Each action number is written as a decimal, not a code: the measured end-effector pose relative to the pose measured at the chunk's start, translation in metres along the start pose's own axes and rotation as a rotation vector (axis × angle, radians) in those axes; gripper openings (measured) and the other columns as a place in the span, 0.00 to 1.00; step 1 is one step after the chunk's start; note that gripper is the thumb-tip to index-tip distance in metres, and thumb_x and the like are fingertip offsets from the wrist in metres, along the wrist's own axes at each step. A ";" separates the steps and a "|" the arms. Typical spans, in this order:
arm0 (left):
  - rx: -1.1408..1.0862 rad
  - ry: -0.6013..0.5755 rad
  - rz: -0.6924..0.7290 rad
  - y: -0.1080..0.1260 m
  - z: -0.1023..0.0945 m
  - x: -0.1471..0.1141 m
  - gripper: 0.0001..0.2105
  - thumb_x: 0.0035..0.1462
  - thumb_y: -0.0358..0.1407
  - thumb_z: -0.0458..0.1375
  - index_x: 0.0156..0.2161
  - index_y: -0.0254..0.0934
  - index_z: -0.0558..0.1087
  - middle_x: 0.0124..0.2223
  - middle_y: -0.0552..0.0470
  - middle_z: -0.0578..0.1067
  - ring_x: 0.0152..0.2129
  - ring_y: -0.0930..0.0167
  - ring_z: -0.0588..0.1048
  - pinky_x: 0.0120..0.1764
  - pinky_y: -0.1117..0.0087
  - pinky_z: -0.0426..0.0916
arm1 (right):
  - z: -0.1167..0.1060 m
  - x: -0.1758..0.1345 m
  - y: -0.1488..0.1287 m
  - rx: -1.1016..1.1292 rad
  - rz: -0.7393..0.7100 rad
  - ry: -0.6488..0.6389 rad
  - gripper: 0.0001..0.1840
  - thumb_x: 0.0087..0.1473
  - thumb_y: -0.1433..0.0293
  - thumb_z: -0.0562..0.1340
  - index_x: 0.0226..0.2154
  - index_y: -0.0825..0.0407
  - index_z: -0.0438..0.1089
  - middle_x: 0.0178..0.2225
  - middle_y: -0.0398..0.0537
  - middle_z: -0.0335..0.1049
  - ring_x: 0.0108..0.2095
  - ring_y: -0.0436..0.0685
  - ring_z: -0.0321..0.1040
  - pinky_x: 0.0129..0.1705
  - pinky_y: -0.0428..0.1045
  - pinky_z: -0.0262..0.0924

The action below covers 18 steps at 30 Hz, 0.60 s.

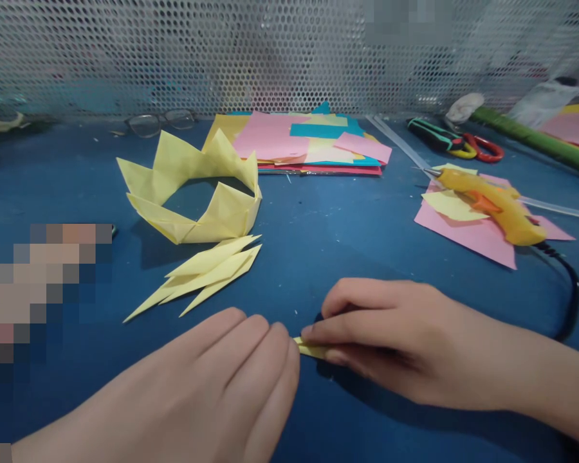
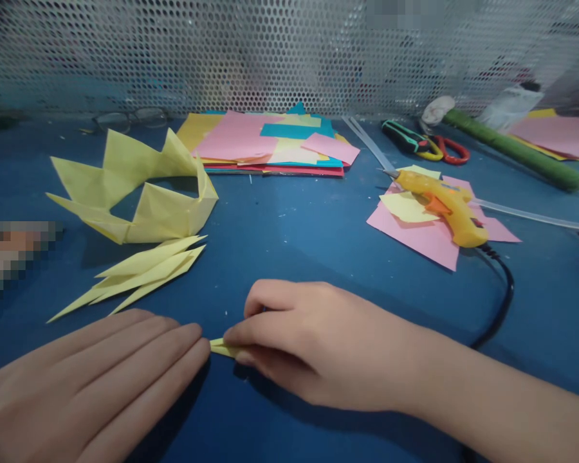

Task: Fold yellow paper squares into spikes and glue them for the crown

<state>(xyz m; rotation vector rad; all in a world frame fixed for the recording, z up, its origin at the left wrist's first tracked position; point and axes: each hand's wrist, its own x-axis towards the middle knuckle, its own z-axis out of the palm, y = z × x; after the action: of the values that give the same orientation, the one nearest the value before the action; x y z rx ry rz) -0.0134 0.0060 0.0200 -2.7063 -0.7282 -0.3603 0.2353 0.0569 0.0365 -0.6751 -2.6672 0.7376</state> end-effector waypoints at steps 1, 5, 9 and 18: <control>-0.013 -0.007 0.006 0.001 0.001 -0.001 0.17 0.57 0.23 0.47 0.49 0.36 0.69 0.47 0.48 0.76 0.42 0.65 0.74 0.53 0.63 0.63 | -0.003 -0.001 0.002 0.054 0.003 -0.001 0.12 0.62 0.76 0.56 0.45 0.56 0.73 0.37 0.47 0.71 0.34 0.47 0.69 0.36 0.40 0.63; -0.058 -0.039 0.025 0.002 0.004 -0.011 0.18 0.58 0.27 0.49 0.53 0.38 0.68 0.53 0.49 0.73 0.48 0.64 0.73 0.55 0.63 0.64 | -0.008 -0.002 0.006 0.010 -0.049 0.022 0.11 0.61 0.77 0.56 0.42 0.56 0.74 0.37 0.47 0.72 0.35 0.47 0.70 0.37 0.39 0.63; -0.144 -0.061 -0.045 0.003 0.004 -0.020 0.19 0.58 0.32 0.53 0.55 0.44 0.67 0.53 0.52 0.74 0.49 0.64 0.73 0.54 0.64 0.67 | -0.008 -0.001 0.002 -0.204 -0.063 -0.032 0.11 0.63 0.75 0.56 0.33 0.54 0.72 0.30 0.42 0.69 0.27 0.47 0.66 0.28 0.42 0.59; -0.227 -0.140 -0.246 0.017 0.012 -0.011 0.19 0.59 0.46 0.54 0.53 0.42 0.68 0.46 0.49 0.75 0.43 0.63 0.75 0.49 0.61 0.70 | -0.009 0.006 -0.013 -0.211 0.019 -0.069 0.13 0.60 0.78 0.53 0.26 0.51 0.65 0.21 0.39 0.62 0.21 0.49 0.60 0.23 0.45 0.54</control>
<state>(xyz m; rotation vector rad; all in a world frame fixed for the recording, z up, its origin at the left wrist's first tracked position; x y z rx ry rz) -0.0120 -0.0087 0.0016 -2.8808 -1.1292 -0.3297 0.2290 0.0532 0.0519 -0.7399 -2.8326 0.4967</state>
